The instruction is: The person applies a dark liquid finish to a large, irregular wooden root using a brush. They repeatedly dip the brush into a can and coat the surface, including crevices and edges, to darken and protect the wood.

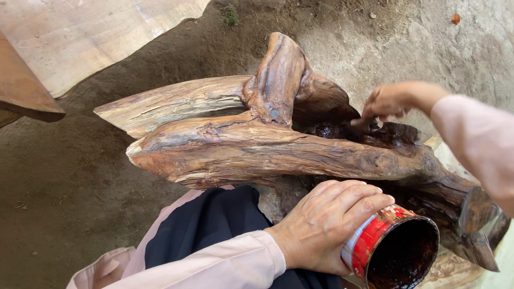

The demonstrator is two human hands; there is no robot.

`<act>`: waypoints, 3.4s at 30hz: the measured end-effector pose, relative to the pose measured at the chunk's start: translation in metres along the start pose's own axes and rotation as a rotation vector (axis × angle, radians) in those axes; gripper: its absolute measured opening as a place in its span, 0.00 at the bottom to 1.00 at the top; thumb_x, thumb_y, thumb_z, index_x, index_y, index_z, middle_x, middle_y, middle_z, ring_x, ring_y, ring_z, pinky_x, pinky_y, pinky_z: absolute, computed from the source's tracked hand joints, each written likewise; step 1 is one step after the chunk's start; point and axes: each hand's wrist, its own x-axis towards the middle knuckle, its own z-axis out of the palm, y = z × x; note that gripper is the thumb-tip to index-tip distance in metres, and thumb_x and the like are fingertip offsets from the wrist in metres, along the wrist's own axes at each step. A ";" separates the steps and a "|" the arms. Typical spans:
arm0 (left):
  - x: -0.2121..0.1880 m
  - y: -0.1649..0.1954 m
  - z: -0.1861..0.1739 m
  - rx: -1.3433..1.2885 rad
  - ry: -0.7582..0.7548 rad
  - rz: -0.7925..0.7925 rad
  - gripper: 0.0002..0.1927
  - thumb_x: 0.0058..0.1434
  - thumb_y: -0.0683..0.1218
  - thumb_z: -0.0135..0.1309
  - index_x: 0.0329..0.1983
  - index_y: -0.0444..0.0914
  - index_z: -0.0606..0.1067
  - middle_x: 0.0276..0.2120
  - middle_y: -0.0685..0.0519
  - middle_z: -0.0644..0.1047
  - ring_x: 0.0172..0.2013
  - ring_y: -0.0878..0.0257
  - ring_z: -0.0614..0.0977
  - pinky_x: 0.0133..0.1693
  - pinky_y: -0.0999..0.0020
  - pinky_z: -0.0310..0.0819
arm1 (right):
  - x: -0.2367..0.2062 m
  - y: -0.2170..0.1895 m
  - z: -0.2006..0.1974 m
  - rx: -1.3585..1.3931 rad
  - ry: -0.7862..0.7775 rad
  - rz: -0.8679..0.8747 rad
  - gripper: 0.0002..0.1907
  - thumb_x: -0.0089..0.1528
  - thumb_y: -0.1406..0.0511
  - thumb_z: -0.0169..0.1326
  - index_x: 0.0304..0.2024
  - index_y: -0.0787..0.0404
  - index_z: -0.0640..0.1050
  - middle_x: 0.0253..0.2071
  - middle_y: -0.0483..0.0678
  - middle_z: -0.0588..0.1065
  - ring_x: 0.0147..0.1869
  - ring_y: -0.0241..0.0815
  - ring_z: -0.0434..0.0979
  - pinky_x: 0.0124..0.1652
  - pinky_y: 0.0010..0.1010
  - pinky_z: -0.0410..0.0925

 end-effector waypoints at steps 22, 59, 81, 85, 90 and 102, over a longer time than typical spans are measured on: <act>-0.009 0.030 0.003 -0.020 -0.009 0.006 0.49 0.43 0.58 0.70 0.67 0.39 0.65 0.59 0.48 0.72 0.63 0.52 0.75 0.63 0.59 0.67 | 0.001 -0.001 0.011 0.047 0.014 -0.007 0.17 0.64 0.52 0.56 0.50 0.47 0.86 0.26 0.46 0.73 0.23 0.40 0.62 0.27 0.34 0.60; -0.035 0.050 -0.023 -0.034 0.018 -0.007 0.51 0.41 0.60 0.71 0.67 0.39 0.65 0.59 0.48 0.72 0.62 0.52 0.75 0.60 0.59 0.67 | 0.032 -0.007 0.064 0.262 0.125 -0.074 0.16 0.67 0.55 0.52 0.51 0.51 0.84 0.31 0.44 0.71 0.30 0.38 0.60 0.30 0.32 0.55; -0.027 0.052 0.013 -0.017 -0.022 0.015 0.52 0.41 0.62 0.71 0.67 0.39 0.65 0.60 0.48 0.72 0.64 0.52 0.75 0.61 0.58 0.67 | 0.000 -0.003 0.057 -0.051 0.193 -0.152 0.20 0.69 0.56 0.48 0.61 0.47 0.80 0.50 0.51 0.80 0.43 0.42 0.73 0.47 0.40 0.68; -0.032 0.053 0.015 0.024 -0.021 0.012 0.52 0.41 0.61 0.71 0.68 0.39 0.65 0.60 0.49 0.72 0.63 0.53 0.75 0.60 0.59 0.67 | -0.012 -0.010 0.074 -0.189 0.146 -0.111 0.19 0.69 0.59 0.49 0.61 0.50 0.79 0.59 0.46 0.79 0.61 0.48 0.79 0.64 0.42 0.68; -0.038 0.064 0.017 -0.023 -0.017 0.030 0.52 0.40 0.62 0.72 0.67 0.39 0.65 0.59 0.48 0.72 0.63 0.52 0.75 0.60 0.59 0.67 | -0.059 0.028 0.033 -0.359 0.006 0.012 0.20 0.69 0.54 0.49 0.56 0.52 0.84 0.44 0.46 0.83 0.43 0.43 0.81 0.49 0.36 0.76; -0.040 0.077 0.015 -0.008 -0.009 0.048 0.51 0.41 0.61 0.72 0.67 0.40 0.65 0.60 0.49 0.72 0.62 0.53 0.74 0.60 0.60 0.68 | -0.090 0.029 0.042 -0.160 0.054 0.064 0.21 0.70 0.55 0.44 0.64 0.43 0.78 0.43 0.48 0.81 0.43 0.46 0.82 0.49 0.44 0.78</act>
